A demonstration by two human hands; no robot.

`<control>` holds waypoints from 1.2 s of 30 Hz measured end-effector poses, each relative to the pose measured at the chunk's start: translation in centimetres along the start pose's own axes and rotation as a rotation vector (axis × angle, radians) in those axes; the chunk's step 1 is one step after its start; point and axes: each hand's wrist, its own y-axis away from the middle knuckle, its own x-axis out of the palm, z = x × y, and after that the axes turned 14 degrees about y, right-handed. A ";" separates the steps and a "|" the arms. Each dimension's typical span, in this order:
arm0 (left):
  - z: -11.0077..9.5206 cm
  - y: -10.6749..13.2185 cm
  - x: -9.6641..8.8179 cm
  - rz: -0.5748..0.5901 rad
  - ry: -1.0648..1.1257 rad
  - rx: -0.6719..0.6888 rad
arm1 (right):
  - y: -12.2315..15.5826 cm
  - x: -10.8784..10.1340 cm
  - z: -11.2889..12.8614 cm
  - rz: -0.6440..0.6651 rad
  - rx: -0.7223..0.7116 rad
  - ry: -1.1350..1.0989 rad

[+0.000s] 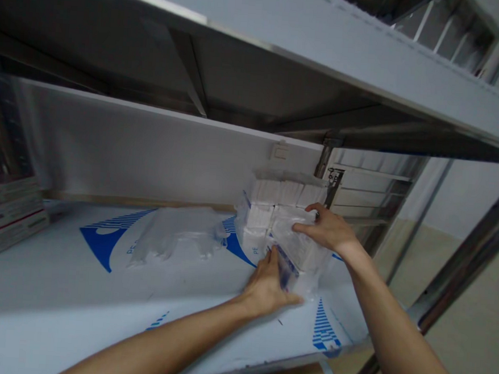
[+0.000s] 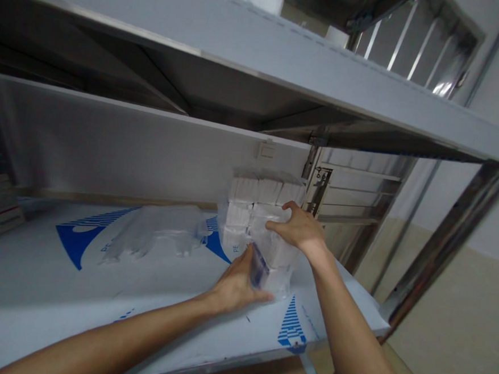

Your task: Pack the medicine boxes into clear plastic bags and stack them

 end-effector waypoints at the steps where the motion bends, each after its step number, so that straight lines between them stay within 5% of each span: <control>1: 0.0 -0.1 0.3 -0.004 -0.025 -0.025 | -0.1 -0.1 0.0 0.011 -0.008 -0.002; 13: -0.3 -0.4 -0.5 0.007 -0.076 -0.096 | 0.3 -0.7 1.7 0.056 -0.002 0.057; 19: -0.1 0.6 -2.8 0.043 -0.060 -0.046 | 0.1 -0.3 1.9 0.041 -0.035 0.087; 25: 0.5 4.0 -8.8 0.025 -0.287 0.127 | 0.3 -0.7 3.1 -0.315 -0.226 0.112; 30: 0.9 6.0 -16.0 -0.122 -0.471 0.277 | 1.7 -1.6 7.1 -0.349 -0.435 -0.029; 36: 3.7 6.0 -23.4 -0.294 -0.701 0.192 | 2.7 0.5 14.5 -0.432 -0.829 -0.319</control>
